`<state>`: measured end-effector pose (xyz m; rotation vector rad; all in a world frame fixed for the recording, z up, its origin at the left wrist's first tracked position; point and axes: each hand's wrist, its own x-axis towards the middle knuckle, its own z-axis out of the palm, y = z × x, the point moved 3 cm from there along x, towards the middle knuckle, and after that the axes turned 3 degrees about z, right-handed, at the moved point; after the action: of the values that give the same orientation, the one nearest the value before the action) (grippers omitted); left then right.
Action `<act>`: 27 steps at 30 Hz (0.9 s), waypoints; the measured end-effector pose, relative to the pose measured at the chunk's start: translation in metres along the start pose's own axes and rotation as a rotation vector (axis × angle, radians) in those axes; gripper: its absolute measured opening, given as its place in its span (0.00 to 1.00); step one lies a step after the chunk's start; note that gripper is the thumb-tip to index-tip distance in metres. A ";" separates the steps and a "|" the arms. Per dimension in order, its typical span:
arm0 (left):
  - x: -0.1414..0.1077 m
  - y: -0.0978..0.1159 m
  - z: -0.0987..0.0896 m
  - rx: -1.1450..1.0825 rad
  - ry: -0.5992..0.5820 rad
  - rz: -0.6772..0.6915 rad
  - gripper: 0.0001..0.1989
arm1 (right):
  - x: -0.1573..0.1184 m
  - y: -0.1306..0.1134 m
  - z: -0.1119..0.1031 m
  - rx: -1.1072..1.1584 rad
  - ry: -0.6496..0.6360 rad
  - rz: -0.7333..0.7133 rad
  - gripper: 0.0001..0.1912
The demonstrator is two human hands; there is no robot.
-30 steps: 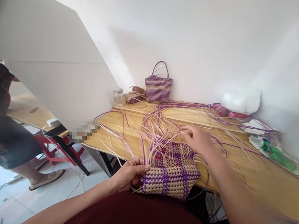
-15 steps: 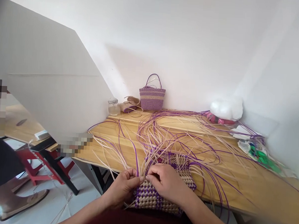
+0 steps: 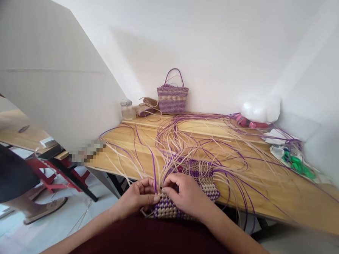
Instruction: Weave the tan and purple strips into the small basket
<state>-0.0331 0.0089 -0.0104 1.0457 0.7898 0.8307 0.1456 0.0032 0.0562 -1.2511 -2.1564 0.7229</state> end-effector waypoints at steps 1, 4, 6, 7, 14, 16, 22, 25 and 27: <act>-0.001 0.001 -0.001 -0.005 0.018 0.000 0.23 | 0.000 0.001 0.000 0.016 0.021 -0.001 0.03; -0.002 0.003 -0.002 0.005 0.059 -0.022 0.22 | 0.002 0.004 0.001 0.047 0.095 -0.069 0.09; -0.002 0.007 0.000 0.006 0.074 -0.010 0.22 | 0.004 0.004 0.003 0.007 0.111 -0.175 0.15; -0.002 0.008 0.001 0.009 0.076 -0.007 0.22 | 0.006 0.003 0.004 -0.032 0.113 -0.235 0.16; -0.002 0.006 0.000 -0.010 0.058 0.009 0.22 | 0.015 -0.007 -0.015 -0.501 0.246 -0.477 0.11; -0.002 0.005 -0.001 0.010 0.058 0.018 0.22 | 0.016 -0.010 -0.024 -0.559 0.257 -0.507 0.12; -0.003 0.008 -0.002 0.154 0.054 -0.015 0.20 | 0.021 -0.009 -0.024 -0.536 0.155 -0.389 0.10; -0.004 0.011 -0.001 0.223 0.048 -0.046 0.20 | 0.022 -0.003 -0.016 -0.704 0.092 -0.349 0.09; -0.005 0.012 -0.001 0.247 0.055 -0.050 0.21 | 0.022 0.002 -0.018 -0.787 0.033 -0.374 0.08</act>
<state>-0.0387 0.0084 0.0011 1.2199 0.9802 0.7340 0.1498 0.0267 0.0719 -1.1126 -2.6377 -0.3441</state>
